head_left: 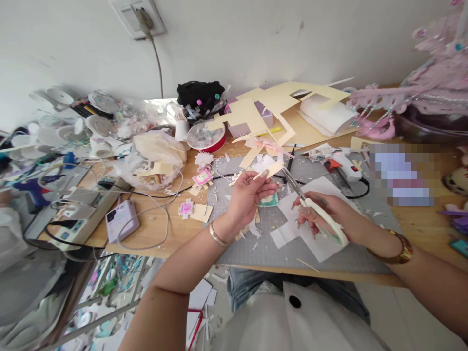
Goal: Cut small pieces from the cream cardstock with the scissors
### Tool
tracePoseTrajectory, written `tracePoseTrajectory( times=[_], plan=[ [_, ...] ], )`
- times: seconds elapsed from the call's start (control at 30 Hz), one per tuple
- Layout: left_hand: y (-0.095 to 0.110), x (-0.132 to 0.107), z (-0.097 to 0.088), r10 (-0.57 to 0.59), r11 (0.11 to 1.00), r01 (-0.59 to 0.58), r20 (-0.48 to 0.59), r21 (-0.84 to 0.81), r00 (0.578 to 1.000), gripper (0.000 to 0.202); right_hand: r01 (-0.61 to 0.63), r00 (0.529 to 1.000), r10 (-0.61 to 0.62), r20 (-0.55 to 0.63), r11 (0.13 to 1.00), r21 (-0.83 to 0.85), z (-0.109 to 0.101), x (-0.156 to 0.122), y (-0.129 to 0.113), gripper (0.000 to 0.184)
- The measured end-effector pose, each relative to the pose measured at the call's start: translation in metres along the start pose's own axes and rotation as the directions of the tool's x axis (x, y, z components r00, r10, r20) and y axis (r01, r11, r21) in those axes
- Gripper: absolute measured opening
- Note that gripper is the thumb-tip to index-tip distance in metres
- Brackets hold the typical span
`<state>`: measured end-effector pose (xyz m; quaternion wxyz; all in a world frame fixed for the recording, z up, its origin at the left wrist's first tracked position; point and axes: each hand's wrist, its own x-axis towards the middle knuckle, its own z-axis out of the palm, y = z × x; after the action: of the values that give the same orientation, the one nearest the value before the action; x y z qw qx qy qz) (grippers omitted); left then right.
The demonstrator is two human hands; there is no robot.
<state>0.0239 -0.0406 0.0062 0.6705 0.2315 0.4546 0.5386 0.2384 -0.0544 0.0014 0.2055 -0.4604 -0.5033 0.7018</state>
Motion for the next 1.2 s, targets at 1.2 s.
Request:
tracePoseTrajectory(
  times=[1.2],
  plan=[
    [-0.0024, -0.0026, -0.0016, -0.004, 0.996, -0.001, 0.048, 0.094, 0.999, 0.042, 0.042, 0.997, -0.043, -0.062, 0.999, -0.021, -0.0049, 0.0040, 0.0047, 0.033]
  ],
)
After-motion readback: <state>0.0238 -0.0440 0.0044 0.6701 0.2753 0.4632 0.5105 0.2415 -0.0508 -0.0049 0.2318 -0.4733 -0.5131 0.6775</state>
